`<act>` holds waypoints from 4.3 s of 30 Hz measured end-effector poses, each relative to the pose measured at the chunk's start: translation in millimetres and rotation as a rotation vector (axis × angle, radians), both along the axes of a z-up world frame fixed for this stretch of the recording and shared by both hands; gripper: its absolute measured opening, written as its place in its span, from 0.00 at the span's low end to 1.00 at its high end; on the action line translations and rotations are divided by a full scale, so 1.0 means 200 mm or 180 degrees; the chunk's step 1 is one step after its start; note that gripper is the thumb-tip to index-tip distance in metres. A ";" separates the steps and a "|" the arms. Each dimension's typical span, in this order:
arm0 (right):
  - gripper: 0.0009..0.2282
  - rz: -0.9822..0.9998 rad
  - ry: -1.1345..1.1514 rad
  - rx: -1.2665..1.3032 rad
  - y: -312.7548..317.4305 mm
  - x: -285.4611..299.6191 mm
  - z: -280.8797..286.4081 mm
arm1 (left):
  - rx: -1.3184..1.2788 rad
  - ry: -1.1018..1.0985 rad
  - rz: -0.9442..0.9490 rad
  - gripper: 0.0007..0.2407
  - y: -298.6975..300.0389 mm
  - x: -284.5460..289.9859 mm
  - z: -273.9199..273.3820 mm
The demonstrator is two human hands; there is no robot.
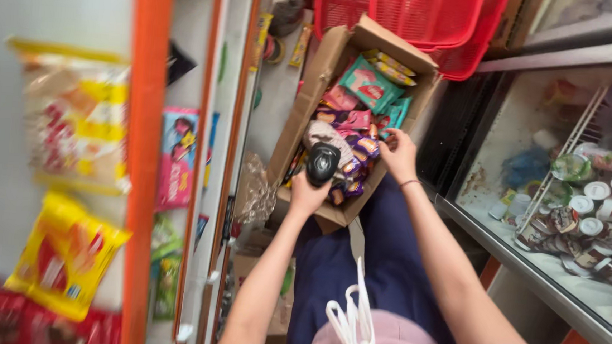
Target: The person sits on the floor and uses a handheld scanner to scan snacks and packages from a cardboard box, then places some items back onto a store shelf.
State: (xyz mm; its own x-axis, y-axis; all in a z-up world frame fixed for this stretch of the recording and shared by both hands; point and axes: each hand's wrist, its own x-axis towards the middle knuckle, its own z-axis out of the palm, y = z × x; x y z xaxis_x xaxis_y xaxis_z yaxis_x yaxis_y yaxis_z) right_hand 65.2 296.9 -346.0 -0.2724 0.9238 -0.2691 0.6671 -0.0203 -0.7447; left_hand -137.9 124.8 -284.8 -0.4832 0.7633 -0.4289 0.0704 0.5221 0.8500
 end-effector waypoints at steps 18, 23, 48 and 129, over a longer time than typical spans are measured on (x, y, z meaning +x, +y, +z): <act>0.22 -0.1277 -0.0221 -0.0950 0.33 -0.31 -0.82 | -0.0236 -0.0651 -0.0294 0.17 1.07 -0.08 -1.17; 0.26 -0.1587 0.0144 -0.1204 0.33 -0.30 -0.92 | -0.0302 -0.1153 -0.0007 0.20 1.09 -0.01 -1.12; 0.23 0.0376 0.2315 -0.3630 0.55 0.10 0.51 | 0.1279 -0.0250 -0.0728 0.26 0.23 -0.12 0.61; 0.09 0.1428 0.4733 -0.1327 0.67 -1.86 2.52 | 0.1278 0.4331 0.1893 0.24 0.18 -0.63 2.44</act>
